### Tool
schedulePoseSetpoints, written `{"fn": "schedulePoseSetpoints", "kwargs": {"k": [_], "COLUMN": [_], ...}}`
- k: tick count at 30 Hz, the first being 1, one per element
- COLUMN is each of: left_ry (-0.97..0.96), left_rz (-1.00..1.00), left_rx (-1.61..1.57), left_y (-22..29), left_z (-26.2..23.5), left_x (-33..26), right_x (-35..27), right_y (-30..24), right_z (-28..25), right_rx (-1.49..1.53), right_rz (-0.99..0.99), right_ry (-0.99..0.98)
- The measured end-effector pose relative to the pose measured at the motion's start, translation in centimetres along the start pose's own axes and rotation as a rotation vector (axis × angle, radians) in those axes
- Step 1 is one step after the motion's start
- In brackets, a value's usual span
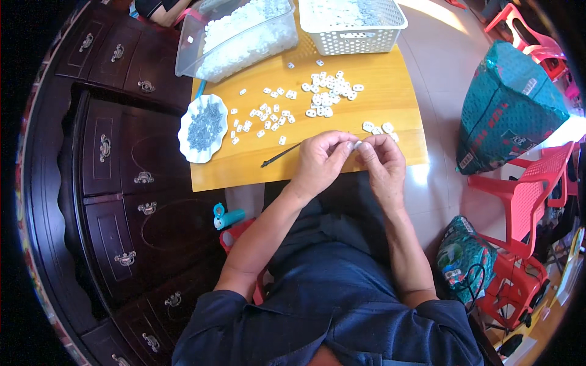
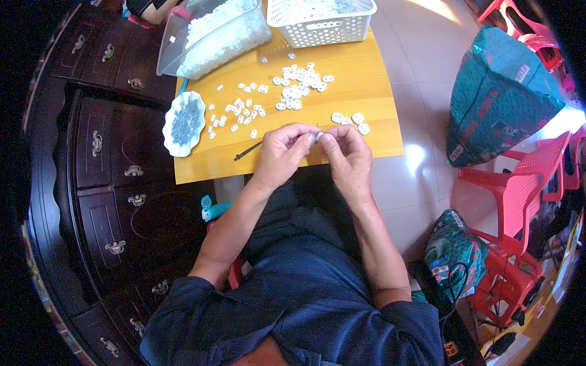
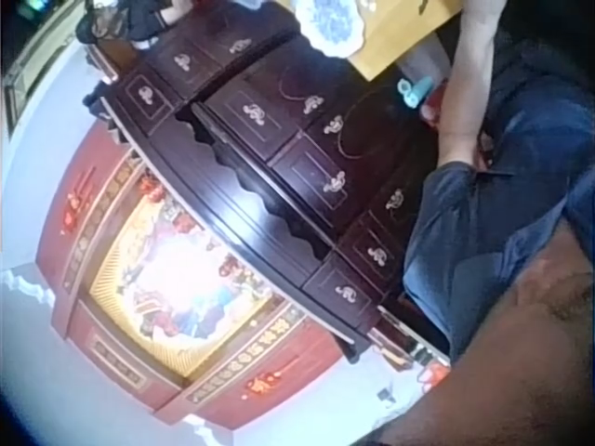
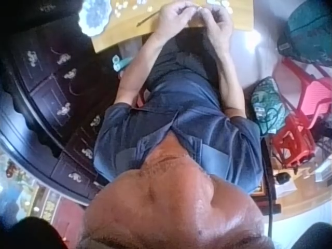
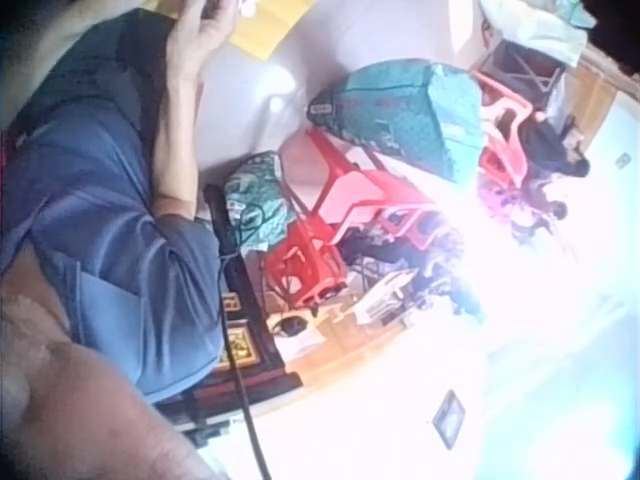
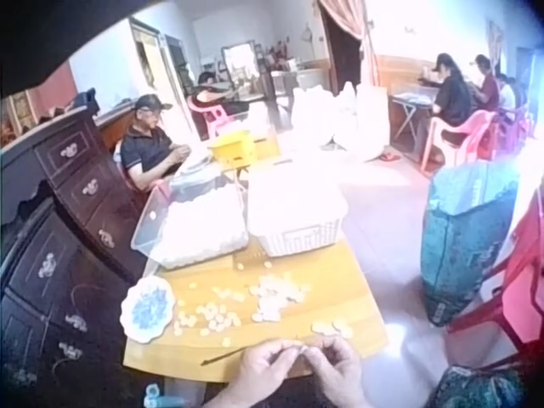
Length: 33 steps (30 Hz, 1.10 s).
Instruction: Manually assembling small plastic and metal hardware components at a workspace.
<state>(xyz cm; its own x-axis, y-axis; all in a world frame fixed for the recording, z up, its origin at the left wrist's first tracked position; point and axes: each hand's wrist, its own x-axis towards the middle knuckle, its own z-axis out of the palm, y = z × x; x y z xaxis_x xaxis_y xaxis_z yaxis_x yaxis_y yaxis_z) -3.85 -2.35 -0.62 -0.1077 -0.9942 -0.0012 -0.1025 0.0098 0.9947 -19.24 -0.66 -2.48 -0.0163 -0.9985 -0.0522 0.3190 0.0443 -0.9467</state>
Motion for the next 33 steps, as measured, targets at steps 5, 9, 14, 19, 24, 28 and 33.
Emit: {"fn": "schedulePoseSetpoints", "kwargs": {"k": [5,9,14,19,24,28,33], "left_ry": [0.098,0.052,-0.117,-0.197,-0.232,-0.162,-0.079], "left_rz": [0.274,0.41,0.383,0.432,0.517,0.262,0.1], "left_rx": [0.608,0.703,0.833,0.972,1.041,0.608,0.255], "left_y": [0.9,-0.2,-0.4,-0.1,0.0,1.3,1.5], "left_z": [-0.9,-1.2,-1.6,-1.2,-1.2,-1.0,-0.8], "left_x": [1.6,2.7,4.2,4.7,4.5,2.7,1.5], "right_x": [0.3,0.7,1.0,1.1,1.1,1.0,0.8], "right_y": [-0.9,-2.3,-2.0,-1.2,-1.5,-1.3,-1.1], "right_z": [-0.3,-0.6,-1.9,-2.3,-2.0,-1.7,-1.5], "right_rx": [0.021,0.131,0.332,0.369,0.398,0.328,0.257], "right_rz": [0.001,0.104,0.202,0.218,0.26,0.218,0.208], "right_ry": [0.069,0.126,0.063,0.017,0.04,0.072,0.061]}}
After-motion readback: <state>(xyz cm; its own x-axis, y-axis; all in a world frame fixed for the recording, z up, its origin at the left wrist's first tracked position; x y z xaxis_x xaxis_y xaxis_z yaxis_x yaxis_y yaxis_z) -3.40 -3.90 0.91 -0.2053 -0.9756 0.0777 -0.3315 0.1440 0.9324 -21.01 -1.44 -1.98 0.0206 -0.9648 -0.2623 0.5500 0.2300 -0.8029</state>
